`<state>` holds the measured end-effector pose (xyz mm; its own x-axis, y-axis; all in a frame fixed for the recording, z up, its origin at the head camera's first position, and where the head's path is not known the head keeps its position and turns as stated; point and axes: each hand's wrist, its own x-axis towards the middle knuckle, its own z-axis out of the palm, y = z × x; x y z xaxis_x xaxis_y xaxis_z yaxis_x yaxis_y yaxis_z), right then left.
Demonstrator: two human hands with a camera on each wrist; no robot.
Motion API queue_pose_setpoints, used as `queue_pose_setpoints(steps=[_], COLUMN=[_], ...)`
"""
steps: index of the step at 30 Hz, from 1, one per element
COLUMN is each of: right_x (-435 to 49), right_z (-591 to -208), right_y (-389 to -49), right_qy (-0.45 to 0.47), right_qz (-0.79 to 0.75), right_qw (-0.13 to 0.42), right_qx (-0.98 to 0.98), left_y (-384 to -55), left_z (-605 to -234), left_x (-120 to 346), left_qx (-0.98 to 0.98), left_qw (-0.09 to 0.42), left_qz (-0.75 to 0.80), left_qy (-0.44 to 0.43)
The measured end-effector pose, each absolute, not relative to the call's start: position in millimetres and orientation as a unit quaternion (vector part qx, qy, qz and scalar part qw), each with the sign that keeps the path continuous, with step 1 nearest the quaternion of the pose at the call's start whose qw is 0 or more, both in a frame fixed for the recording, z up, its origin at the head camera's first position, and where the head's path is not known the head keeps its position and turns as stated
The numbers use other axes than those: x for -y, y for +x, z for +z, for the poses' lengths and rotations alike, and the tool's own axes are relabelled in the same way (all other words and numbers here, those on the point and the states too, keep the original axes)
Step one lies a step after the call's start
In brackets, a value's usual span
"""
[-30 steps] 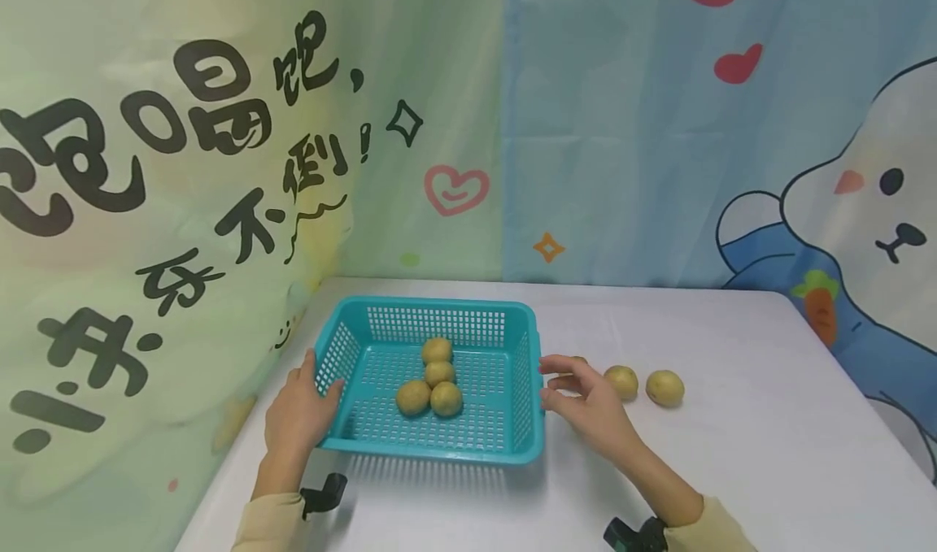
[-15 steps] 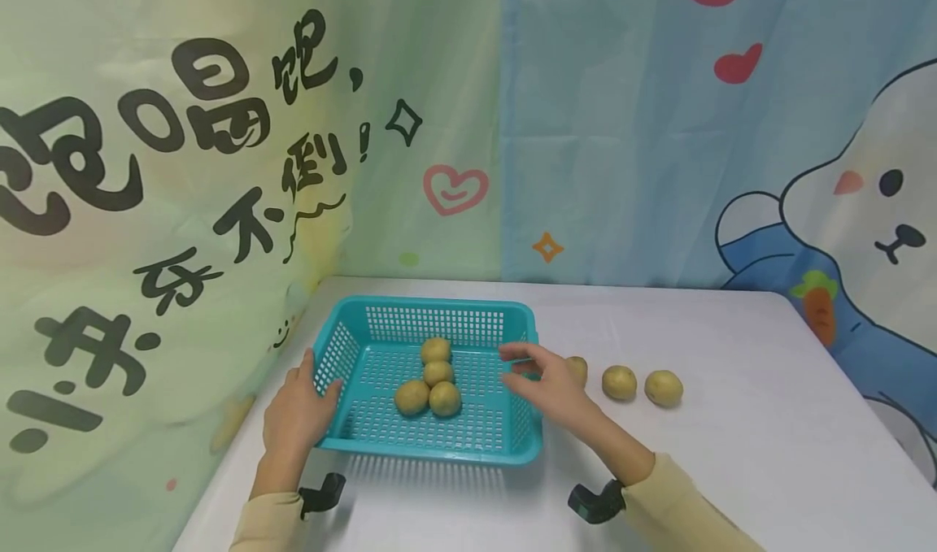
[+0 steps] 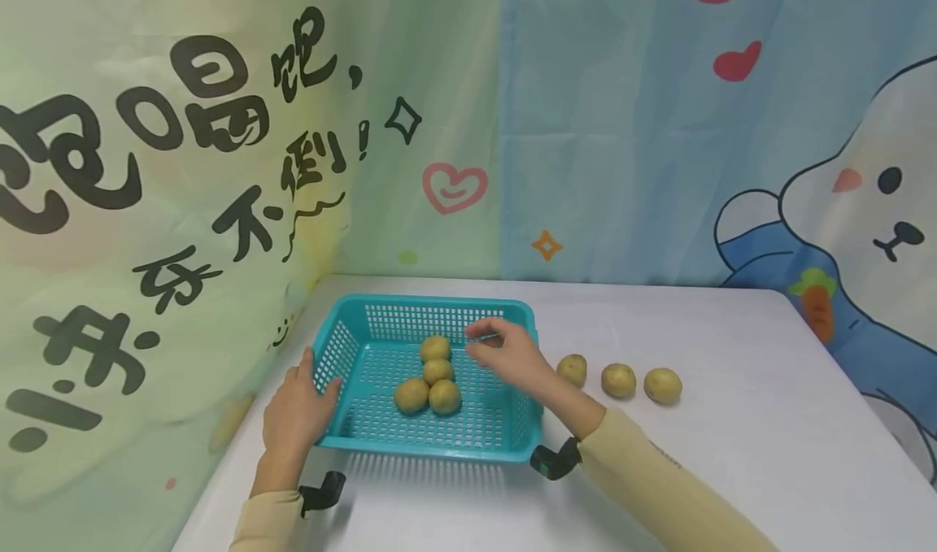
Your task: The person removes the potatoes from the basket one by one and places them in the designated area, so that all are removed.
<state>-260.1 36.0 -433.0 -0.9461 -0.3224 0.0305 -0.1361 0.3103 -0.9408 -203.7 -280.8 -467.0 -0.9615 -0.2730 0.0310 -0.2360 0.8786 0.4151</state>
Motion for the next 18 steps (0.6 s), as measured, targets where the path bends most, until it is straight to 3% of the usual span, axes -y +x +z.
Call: queue_pose_setpoints(steps=[18], right_x=[-7], right_z=[-456], right_y=[-300], right_qy=[-0.097], right_qz=[-0.612], right_qw=[0.131], right_qx=[-0.774], left_y=[-203], left_z=[-467], left_x=[280], left_qx=[0.967], left_qw=[0.050], left_qz=[-0.211], left_qy=[0.133])
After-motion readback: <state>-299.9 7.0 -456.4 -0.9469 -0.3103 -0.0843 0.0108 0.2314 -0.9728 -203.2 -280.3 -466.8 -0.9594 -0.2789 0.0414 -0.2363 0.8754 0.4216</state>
